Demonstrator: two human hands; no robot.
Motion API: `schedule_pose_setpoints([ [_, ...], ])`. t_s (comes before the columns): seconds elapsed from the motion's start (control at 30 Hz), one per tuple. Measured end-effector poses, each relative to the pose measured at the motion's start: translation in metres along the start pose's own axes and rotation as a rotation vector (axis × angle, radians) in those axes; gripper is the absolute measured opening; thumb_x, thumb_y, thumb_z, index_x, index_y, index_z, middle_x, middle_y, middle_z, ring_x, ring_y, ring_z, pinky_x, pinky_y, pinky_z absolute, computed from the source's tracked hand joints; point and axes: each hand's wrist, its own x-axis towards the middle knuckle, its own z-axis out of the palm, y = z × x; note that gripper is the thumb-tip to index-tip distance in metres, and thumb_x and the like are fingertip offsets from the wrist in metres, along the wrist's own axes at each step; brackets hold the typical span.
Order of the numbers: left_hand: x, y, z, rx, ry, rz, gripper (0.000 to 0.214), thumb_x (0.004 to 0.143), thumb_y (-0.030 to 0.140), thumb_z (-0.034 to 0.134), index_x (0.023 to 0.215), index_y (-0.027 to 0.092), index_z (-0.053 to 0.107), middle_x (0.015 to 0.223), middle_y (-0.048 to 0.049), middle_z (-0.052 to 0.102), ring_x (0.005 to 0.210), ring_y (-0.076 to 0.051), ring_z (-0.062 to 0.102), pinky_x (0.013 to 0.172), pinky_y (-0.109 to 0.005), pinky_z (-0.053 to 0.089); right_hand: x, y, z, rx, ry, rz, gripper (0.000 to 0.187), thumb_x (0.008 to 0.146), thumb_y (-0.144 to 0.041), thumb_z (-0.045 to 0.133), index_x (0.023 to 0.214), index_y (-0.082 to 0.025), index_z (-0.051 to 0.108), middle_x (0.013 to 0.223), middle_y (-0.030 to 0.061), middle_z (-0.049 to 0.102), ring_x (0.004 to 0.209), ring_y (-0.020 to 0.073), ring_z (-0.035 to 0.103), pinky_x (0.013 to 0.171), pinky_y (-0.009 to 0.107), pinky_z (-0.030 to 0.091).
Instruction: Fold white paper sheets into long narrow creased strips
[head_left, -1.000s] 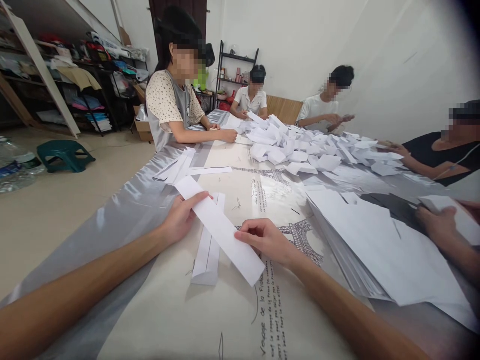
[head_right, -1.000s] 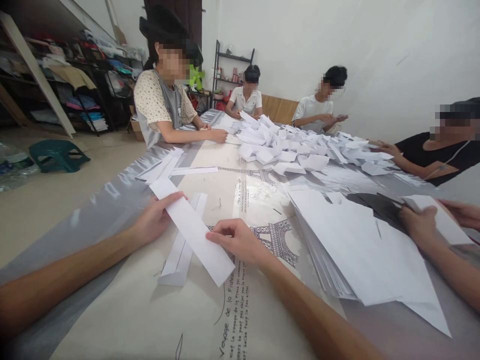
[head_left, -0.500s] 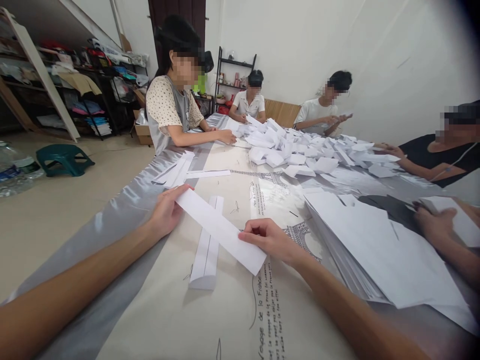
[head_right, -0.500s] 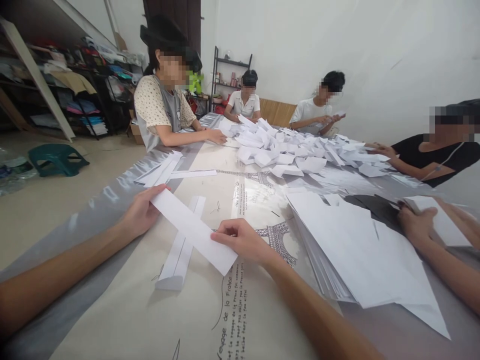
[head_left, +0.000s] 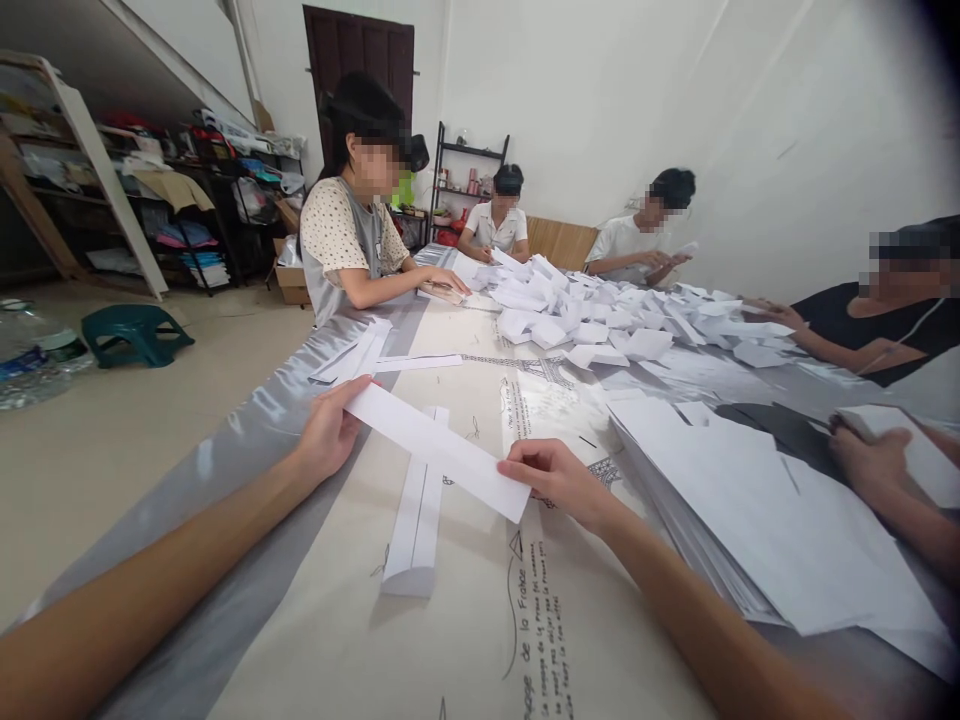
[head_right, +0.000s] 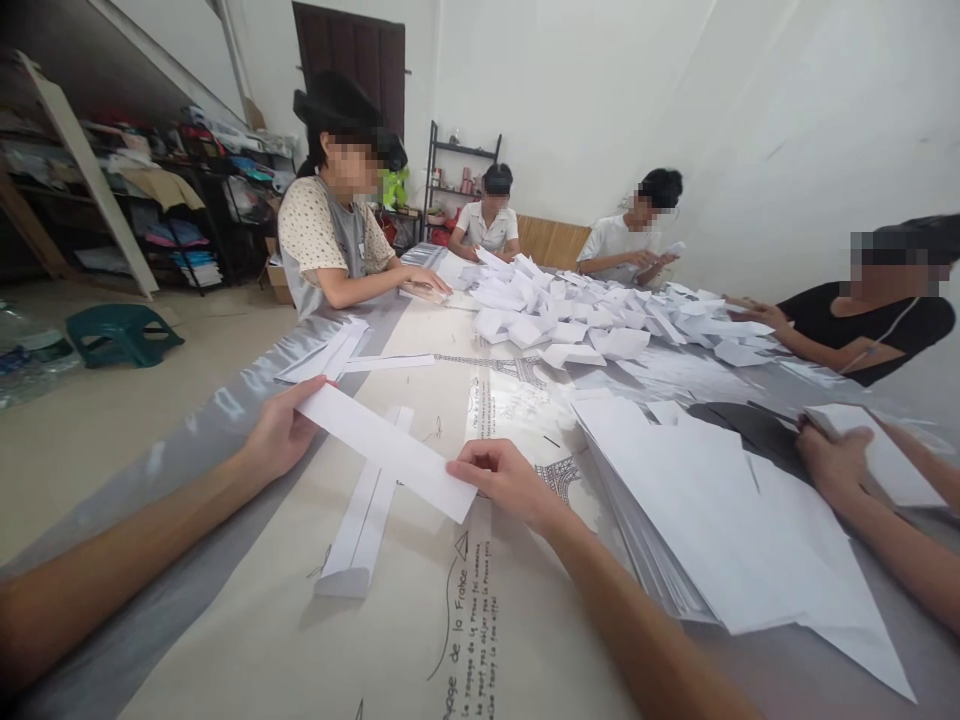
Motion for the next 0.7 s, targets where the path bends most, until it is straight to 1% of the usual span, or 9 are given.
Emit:
schedule_pose_setpoints([
  [0.1,0.002,0.003,-0.002,-0.079,0.002,-0.013,0.017,0.063,0.03,0.083,0.073,0.02,0.074,0.083,-0.003,0.072,0.078,-0.019,0.066,0.06,-0.024,0.05,0.001,0.002,-0.001,0.007,0.044,-0.002,0.042,0.086,-0.057,0.068,0.068,-0.021,0.057,0.064,-0.0044,0.04,0.057,0.0115,0.03,0.054,0.029,0.021],
  [0.23,0.006,0.003,-0.006,-0.072,-0.028,-0.002,0.019,0.062,0.03,0.085,0.073,0.02,0.074,0.079,-0.0037,0.071,0.077,-0.019,0.066,0.058,-0.024,0.049,0.002,0.003,-0.003,0.026,0.126,0.012,0.04,0.086,-0.055,0.068,0.069,-0.02,0.058,0.065,-0.0045,0.04,0.058,0.0113,0.029,0.055,0.029,0.02],
  [0.37,0.006,0.002,-0.007,-0.062,-0.088,0.022,0.024,0.06,0.031,0.088,0.076,0.018,0.076,0.082,-0.0033,0.071,0.076,-0.016,0.064,0.062,-0.023,0.049,0.004,0.005,-0.008,0.082,0.25,-0.013,0.041,0.087,-0.054,0.069,0.068,-0.02,0.056,0.065,-0.0042,0.04,0.059,0.012,0.031,0.056,0.03,0.023],
  [0.47,0.004,0.002,-0.006,-0.051,-0.123,0.031,0.028,0.059,0.032,0.09,0.074,0.015,0.074,0.079,-0.0032,0.07,0.073,-0.015,0.063,0.063,-0.023,0.049,0.005,0.007,-0.012,0.124,0.325,-0.039,0.042,0.085,-0.055,0.07,0.067,-0.021,0.055,0.067,-0.0032,0.041,0.061,0.0131,0.033,0.057,0.03,0.027],
  [0.57,0.004,0.001,-0.006,-0.044,-0.139,0.032,0.029,0.059,0.032,0.091,0.07,0.014,0.072,0.075,-0.0034,0.069,0.07,-0.015,0.061,0.061,-0.023,0.048,0.005,0.008,-0.014,0.147,0.336,-0.034,0.04,0.085,-0.054,0.071,0.068,-0.02,0.058,0.069,-0.002,0.044,0.062,0.0134,0.034,0.058,0.03,0.028],
  [0.7,0.007,0.0,-0.008,-0.038,-0.136,0.025,0.028,0.06,0.031,0.09,0.068,0.013,0.071,0.073,-0.003,0.067,0.068,-0.013,0.059,0.058,-0.02,0.046,0.006,0.01,-0.018,0.184,0.338,-0.027,0.038,0.085,-0.054,0.071,0.07,-0.02,0.062,0.071,-0.0012,0.044,0.062,0.0133,0.032,0.058,0.03,0.028],
])
